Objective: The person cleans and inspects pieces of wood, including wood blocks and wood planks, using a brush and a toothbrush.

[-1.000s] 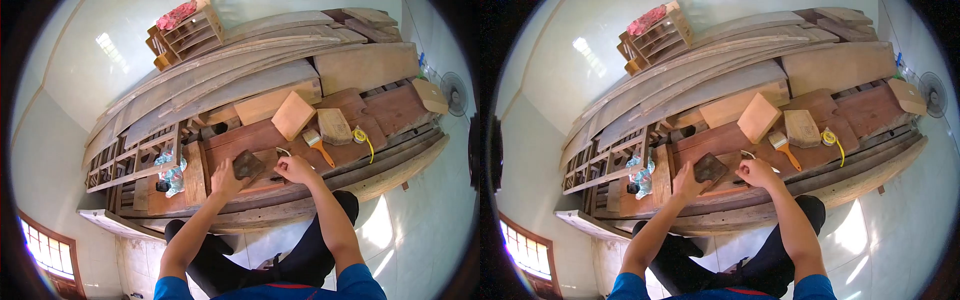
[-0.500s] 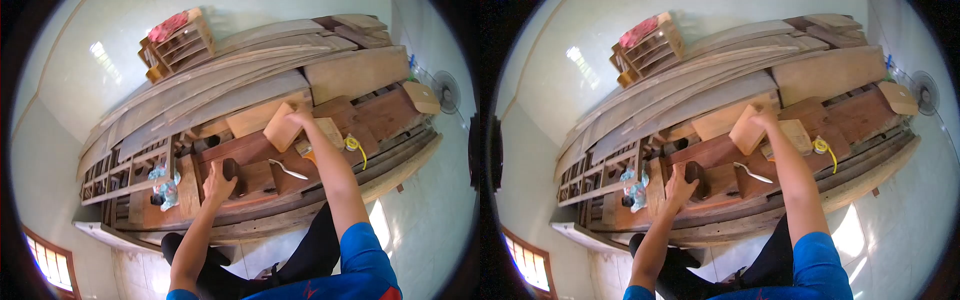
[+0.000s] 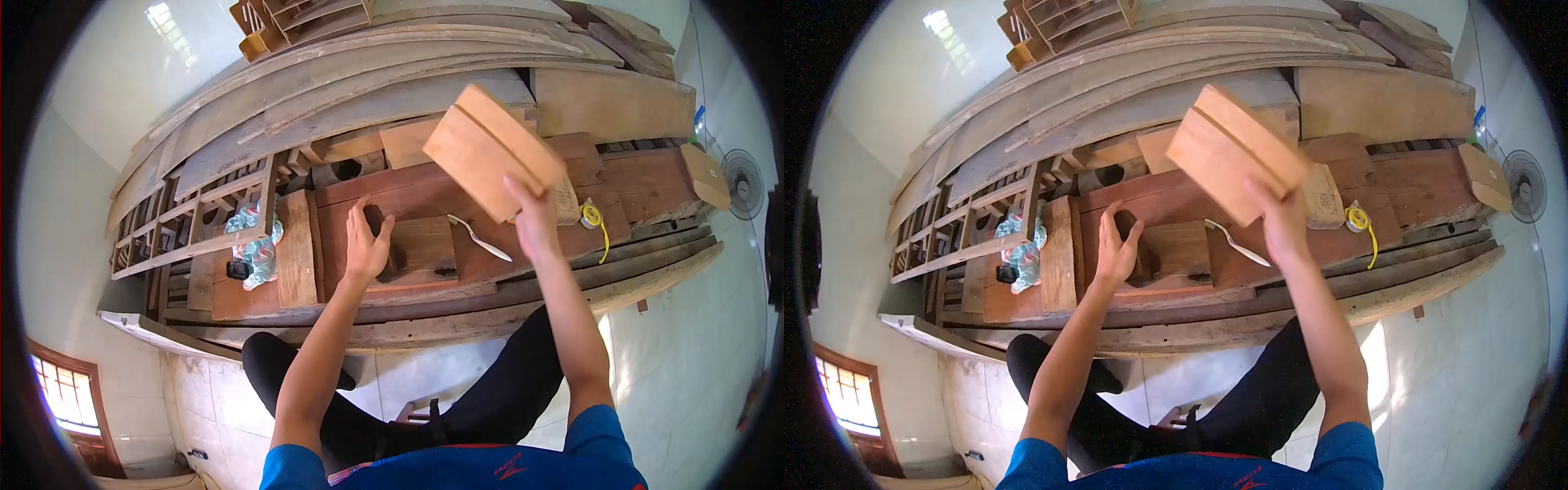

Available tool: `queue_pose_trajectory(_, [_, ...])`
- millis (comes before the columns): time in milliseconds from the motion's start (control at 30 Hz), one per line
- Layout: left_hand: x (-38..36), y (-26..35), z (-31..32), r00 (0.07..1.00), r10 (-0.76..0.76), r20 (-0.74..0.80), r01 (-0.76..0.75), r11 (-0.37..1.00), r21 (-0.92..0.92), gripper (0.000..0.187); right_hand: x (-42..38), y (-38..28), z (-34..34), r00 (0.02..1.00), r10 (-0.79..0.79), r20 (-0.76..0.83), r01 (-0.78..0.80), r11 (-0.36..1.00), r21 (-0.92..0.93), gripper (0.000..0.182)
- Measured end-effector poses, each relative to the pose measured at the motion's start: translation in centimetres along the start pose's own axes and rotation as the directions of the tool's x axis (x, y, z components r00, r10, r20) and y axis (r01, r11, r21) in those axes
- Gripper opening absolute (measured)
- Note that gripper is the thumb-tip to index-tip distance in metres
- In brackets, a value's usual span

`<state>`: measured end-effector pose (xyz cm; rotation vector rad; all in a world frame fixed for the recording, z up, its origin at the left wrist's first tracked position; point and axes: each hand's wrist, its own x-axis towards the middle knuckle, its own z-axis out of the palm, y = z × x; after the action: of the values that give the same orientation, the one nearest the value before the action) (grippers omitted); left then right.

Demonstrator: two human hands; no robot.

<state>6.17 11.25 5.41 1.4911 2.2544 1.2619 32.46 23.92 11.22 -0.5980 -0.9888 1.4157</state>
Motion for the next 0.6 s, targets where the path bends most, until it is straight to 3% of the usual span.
queue_pose_trajectory(67, [0.3,0.2,0.3,1.0,-0.027,-0.013,0.028,0.999,0.044,0.048,-4.3,-0.7,-0.1,0.997,0.062,0.048,-0.064,0.997,0.053,0.058])
queue_pose_trajectory(167, [-0.4,0.4,0.6,0.99,-0.058,-0.126,0.073,0.991,0.114,0.038,-9.1,-1.8,-0.9,0.993,0.099,0.068,-0.08,0.967,-0.241,0.056])
queue_pose_trajectory(233, [-0.7,0.2,0.9,0.973,-0.086,-0.213,0.108,0.99,0.093,0.035,-12.6,-0.2,0.4,0.996,0.081,0.025,-0.069,0.947,-0.315,0.043])
queue_pose_trajectory(367, [-0.5,1.0,0.9,0.967,-0.136,-0.216,0.166,0.978,0.125,0.035,-15.9,2.3,1.5,0.997,0.065,0.052,-0.04,0.923,-0.383,0.034])
queue_pose_trajectory(467, [-0.9,1.2,0.5,0.968,-0.149,-0.204,0.165,0.985,0.06,0.038,-16.6,2.6,2.3,0.988,0.088,0.13,-0.023,0.902,-0.431,0.04])
queue_pose_trajectory(600, [-0.7,1.4,0.6,0.966,-0.173,-0.194,0.192,0.978,0.08,0.038,-16.6,4.6,2.8,0.999,-0.024,0.039,0.038,0.905,-0.423,0.032])
